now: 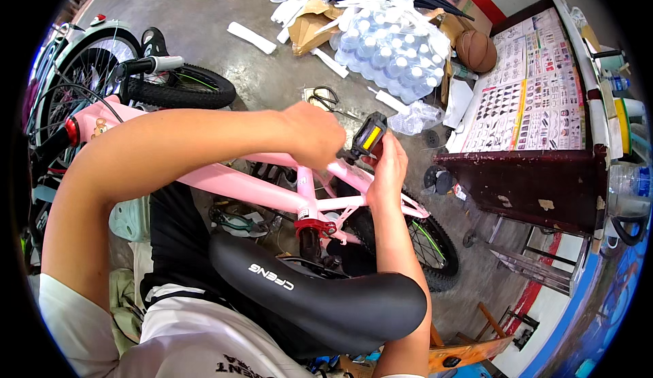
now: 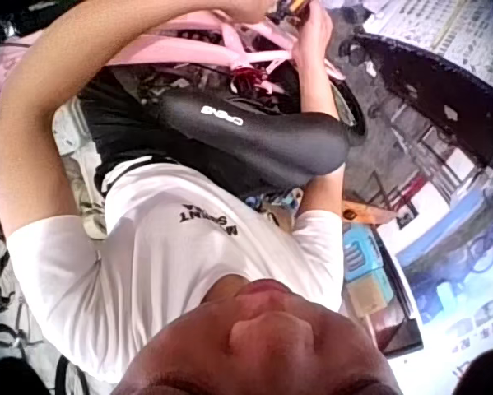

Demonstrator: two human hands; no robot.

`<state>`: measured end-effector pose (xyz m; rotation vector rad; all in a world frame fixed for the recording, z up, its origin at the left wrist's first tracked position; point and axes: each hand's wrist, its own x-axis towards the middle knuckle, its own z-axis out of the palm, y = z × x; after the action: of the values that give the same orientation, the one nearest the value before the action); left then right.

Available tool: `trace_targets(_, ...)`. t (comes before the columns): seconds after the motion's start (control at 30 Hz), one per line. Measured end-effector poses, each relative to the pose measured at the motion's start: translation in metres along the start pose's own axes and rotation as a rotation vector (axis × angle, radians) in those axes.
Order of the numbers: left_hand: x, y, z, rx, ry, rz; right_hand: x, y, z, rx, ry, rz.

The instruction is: The person attaches a pedal and works on the frame and cable area of a pink bicycle using a wrench and a pair of pliers.

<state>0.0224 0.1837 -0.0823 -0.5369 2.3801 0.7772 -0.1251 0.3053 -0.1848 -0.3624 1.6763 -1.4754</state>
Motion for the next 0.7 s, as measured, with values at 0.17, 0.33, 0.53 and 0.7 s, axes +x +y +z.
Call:
trace_targets(0.17, 0.044, -0.049, 0.020, 0.410, 0.097, 0.128, 0.001, 0.001, 0.007, 0.022, -0.012, 0.009)
trace_targets(0.33, 0.089, -0.067, 0.042, 0.359, 0.181, 0.279, -0.002, -0.006, 0.011, 0.034, -0.016, -0.012)
trace_targets(0.53, 0.057, -0.078, 0.027, 0.490, 0.144, 0.268, 0.000, 0.002, 0.008, 0.031, -0.042, 0.000)
trace_targets(0.7, 0.015, -0.047, 0.002, 0.499, -0.031, 0.099, 0.002, 0.001, 0.001, 0.016, -0.028, 0.000)
